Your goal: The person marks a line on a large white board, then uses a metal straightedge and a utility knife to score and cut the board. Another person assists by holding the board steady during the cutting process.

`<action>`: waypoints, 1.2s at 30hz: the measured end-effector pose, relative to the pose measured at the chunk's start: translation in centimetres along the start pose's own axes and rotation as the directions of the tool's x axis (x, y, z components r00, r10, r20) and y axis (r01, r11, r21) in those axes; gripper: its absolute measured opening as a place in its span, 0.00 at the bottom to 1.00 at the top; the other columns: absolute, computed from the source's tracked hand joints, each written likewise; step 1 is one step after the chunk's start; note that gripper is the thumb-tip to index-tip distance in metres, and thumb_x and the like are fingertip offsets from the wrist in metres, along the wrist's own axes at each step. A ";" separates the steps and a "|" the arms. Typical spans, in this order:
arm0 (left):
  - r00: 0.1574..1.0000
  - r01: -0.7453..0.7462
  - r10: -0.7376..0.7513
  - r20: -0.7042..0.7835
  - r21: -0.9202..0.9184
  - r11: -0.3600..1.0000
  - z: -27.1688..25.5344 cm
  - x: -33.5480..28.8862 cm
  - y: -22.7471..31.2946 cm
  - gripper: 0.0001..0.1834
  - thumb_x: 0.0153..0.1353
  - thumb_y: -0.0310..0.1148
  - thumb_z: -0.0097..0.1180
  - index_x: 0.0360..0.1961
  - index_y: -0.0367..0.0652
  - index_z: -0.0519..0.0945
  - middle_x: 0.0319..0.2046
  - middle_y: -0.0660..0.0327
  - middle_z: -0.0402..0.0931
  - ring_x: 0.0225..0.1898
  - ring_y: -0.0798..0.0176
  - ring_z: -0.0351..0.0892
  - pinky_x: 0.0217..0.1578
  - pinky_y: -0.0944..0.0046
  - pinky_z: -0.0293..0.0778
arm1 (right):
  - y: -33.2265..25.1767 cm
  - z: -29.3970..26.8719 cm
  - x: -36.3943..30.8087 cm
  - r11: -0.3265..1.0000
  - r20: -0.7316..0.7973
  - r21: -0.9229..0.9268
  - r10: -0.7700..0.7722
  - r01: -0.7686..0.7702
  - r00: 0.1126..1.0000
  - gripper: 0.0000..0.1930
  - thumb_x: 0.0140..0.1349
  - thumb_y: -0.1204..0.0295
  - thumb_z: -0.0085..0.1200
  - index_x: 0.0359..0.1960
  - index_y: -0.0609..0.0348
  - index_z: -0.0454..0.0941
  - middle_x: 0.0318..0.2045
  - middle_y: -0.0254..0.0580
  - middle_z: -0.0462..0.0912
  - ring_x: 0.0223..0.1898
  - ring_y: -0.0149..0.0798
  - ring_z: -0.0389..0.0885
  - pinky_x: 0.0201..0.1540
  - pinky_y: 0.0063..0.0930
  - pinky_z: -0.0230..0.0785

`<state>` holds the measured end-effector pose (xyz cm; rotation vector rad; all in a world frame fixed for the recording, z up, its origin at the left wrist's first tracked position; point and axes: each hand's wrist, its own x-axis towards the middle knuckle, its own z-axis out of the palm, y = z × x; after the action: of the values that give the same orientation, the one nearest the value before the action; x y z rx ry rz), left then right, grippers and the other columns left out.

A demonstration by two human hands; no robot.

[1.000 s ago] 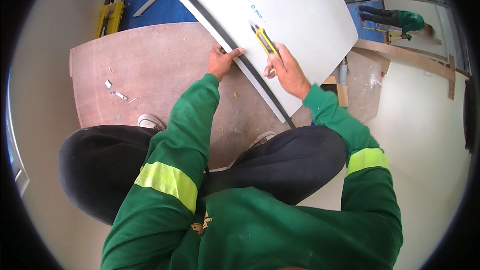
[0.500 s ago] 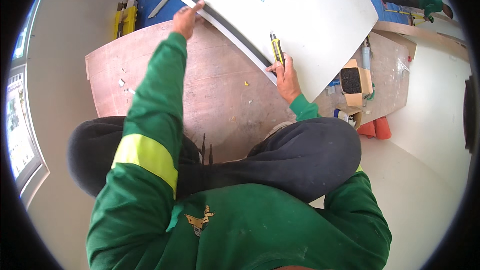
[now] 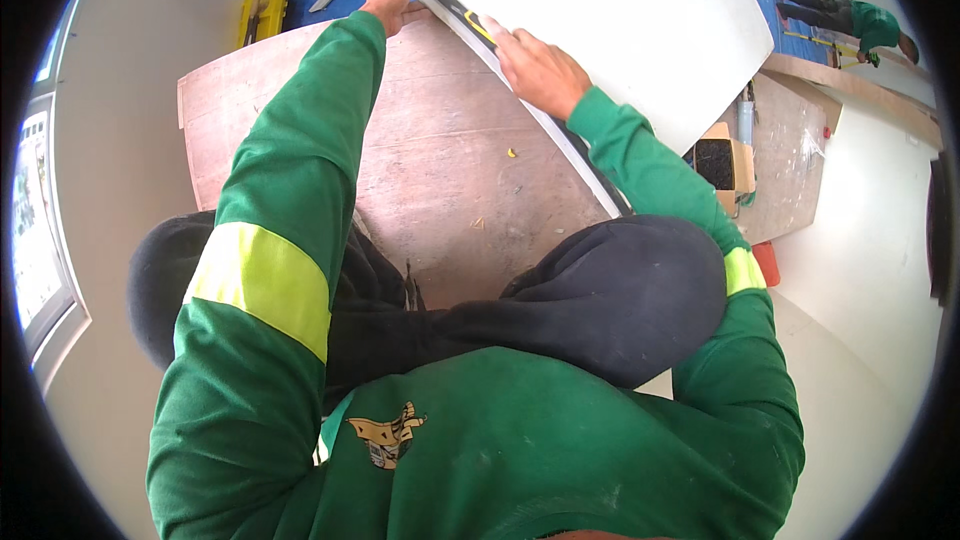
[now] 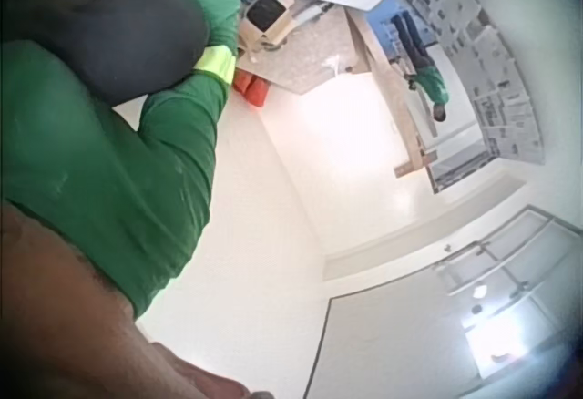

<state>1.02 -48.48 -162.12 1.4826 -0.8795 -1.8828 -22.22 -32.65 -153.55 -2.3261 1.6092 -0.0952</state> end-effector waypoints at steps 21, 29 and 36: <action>0.989 -0.029 0.024 -0.145 -0.036 0.999 0.4 2.4 -1.2 0.27 0.68 0.32 0.67 0.61 0.28 0.72 0.56 0.49 0.79 0.54 0.51 0.84 0.60 0.55 0.84 | -2.8 3.4 4.4 0.992 -0.067 -0.123 0.022 -0.030 0.998 0.33 0.71 0.73 0.48 0.78 0.52 0.59 0.43 0.60 0.81 0.34 0.61 0.88 0.35 0.51 0.83; 0.983 -0.051 0.044 -0.176 -0.032 0.998 0.5 3.1 -2.1 0.27 0.68 0.34 0.68 0.59 0.24 0.73 0.55 0.47 0.79 0.55 0.51 0.83 0.61 0.56 0.83 | -2.3 2.6 2.2 0.991 0.049 -0.130 0.049 -0.042 0.998 0.34 0.69 0.78 0.47 0.78 0.57 0.58 0.43 0.65 0.81 0.36 0.61 0.89 0.38 0.50 0.85; 0.976 -0.115 0.113 -0.184 -0.002 0.993 0.5 3.1 -2.3 0.29 0.69 0.35 0.68 0.61 0.23 0.72 0.58 0.46 0.77 0.57 0.51 0.82 0.63 0.55 0.82 | -2.0 2.7 1.1 0.989 0.034 -0.137 0.051 -0.046 0.998 0.33 0.70 0.78 0.46 0.78 0.58 0.58 0.42 0.65 0.81 0.38 0.60 0.89 0.37 0.49 0.85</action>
<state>-0.23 -49.44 -165.70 1.5365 -0.8453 -1.6369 -19.41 -32.43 -155.65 -2.3716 1.7023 0.0710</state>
